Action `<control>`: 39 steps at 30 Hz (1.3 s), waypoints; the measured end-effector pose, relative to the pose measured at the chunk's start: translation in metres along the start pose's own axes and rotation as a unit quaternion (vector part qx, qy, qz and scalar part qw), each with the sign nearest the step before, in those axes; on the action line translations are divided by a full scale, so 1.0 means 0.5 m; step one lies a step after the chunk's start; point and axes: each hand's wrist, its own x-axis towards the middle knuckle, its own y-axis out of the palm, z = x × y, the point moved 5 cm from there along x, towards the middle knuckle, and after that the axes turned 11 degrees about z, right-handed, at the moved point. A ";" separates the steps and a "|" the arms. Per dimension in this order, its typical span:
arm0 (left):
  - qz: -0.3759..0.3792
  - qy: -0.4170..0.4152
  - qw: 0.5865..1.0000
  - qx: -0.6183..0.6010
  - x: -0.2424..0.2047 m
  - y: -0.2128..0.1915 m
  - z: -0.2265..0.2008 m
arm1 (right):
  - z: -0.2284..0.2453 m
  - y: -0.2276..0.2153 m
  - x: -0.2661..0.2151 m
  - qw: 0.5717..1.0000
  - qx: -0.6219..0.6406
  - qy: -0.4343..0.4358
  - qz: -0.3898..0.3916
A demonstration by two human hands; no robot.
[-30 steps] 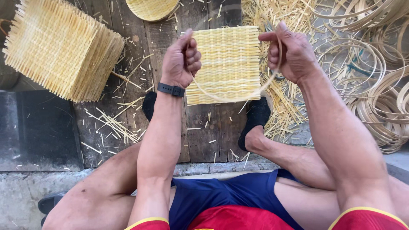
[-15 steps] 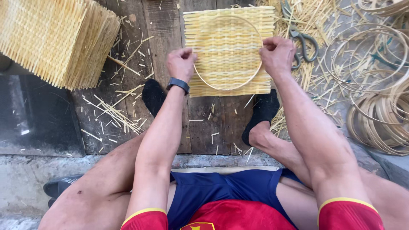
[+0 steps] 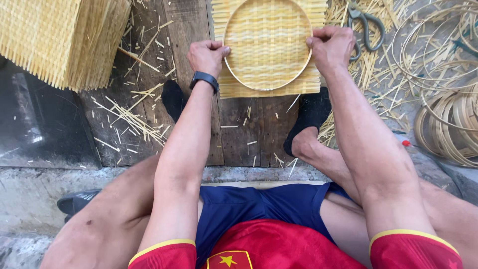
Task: The person sits on the floor and repeatedly assembles small round bamboo baskets. They place a woven bamboo mat over a circular wooden mold, press it down, and trim the excess mat with shears. The finished baskets are stacked nearby.
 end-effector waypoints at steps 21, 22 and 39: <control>0.060 -0.100 0.976 -0.186 0.009 0.019 0.046 | 0.019 -0.002 -0.011 0.998 0.017 -0.030 0.044; 0.060 -0.093 0.975 -0.190 0.006 0.020 0.048 | 0.020 -0.003 -0.014 0.999 0.008 -0.027 0.044; 0.162 -0.071 0.984 -0.033 0.034 -0.005 -0.008 | 0.046 0.016 -0.021 0.977 -0.177 0.031 0.118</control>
